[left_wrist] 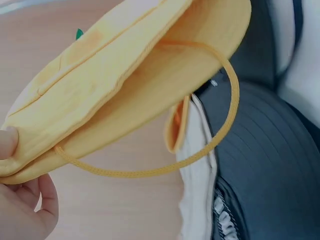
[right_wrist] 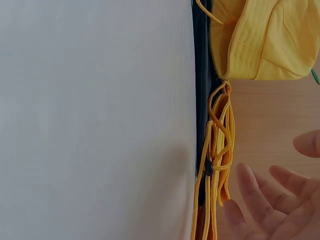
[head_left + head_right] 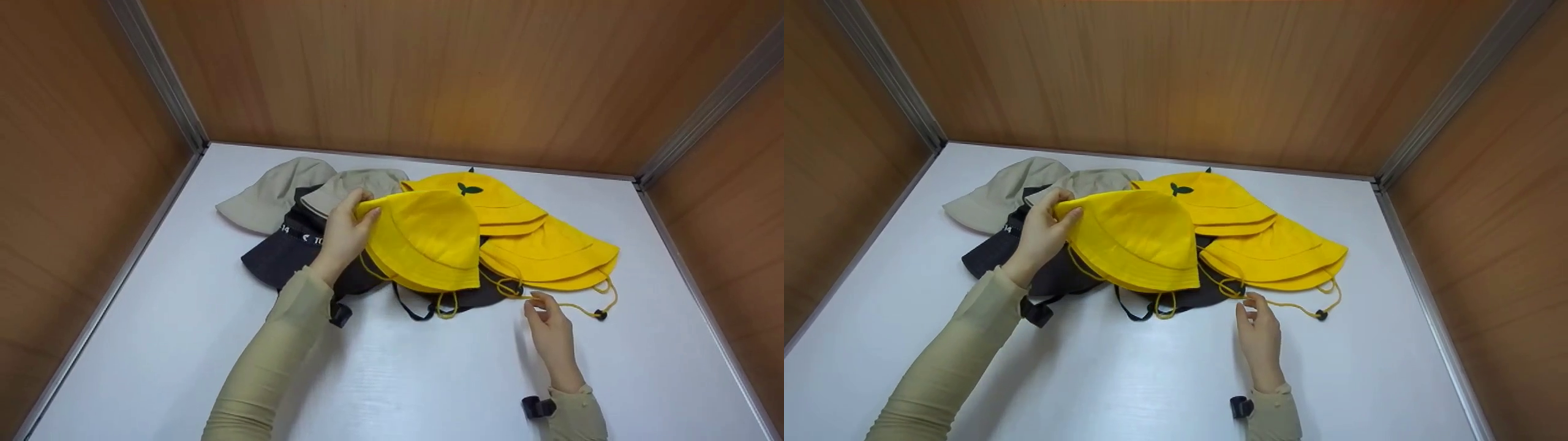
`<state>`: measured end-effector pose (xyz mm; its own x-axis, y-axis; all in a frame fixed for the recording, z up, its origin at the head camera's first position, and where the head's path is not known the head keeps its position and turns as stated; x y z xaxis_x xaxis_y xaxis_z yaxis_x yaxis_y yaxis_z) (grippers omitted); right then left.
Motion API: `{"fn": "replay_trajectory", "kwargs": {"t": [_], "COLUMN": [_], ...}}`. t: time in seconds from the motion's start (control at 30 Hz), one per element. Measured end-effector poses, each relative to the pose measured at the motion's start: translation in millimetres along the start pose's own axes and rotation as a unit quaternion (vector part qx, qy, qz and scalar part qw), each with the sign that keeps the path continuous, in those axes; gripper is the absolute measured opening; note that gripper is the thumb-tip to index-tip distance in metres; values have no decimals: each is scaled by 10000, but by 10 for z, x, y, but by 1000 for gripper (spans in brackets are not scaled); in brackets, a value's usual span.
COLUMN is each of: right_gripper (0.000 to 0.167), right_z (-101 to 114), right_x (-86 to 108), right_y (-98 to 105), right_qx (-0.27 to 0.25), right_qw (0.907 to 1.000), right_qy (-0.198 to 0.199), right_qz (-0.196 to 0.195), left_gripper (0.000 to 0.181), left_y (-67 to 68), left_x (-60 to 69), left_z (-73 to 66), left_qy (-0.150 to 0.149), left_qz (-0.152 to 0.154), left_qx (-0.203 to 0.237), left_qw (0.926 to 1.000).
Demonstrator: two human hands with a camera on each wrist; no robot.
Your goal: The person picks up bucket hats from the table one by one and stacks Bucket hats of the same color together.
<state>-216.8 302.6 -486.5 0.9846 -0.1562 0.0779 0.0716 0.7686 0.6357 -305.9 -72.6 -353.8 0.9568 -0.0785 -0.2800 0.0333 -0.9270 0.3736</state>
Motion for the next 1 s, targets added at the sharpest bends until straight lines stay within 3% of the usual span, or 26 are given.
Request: {"fn": "replay_trajectory", "kwargs": {"t": [0.27,0.37,0.47,0.63,0.73,0.83,1.0], "right_gripper": [50,54,53,55,56,54,42], "right_z": [100,204,322,486,538,544,557], "right_x": [-120,-178,-205,-170,-145,-142,-147], "right_y": [-52,-111,-193,-360,-441,-489,-444], "right_qx": [-924,-1604,-2204,-2395,-2214,-1980,-1643], "right_qw": [9943,9825,9647,9460,9449,9500,9621], "right_qy": [-122,-82,10,346,560,634,829], "right_qz": [521,948,1440,2159,2344,2332,2010], "left_gripper": [11,12,11,9,9,9,12], "left_y": [19,-4,-45,-108,-153,-186,-237], "left_x": [127,156,185,228,247,261,297], "left_z": [-225,-238,-214,-125,-71,6,218], "left_qy": [-280,-196,-46,62,58,148,647], "left_qz": [11,118,241,332,432,586,1147], "left_qx": [465,771,998,1157,1175,1026,582], "left_qw": [9985,9968,9947,9927,9921,9929,9896]}}
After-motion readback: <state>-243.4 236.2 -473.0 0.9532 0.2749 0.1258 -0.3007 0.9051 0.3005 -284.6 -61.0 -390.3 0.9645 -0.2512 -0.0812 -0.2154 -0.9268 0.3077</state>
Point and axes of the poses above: each hand's wrist, its own x-axis away from the middle knuckle, its own y-axis out of the back of the hand, z = x × y, the point moved 10 cm from there along -x, towards the middle knuckle, and after that the axes turned 7 degrees about z, right-handed, at the moved point
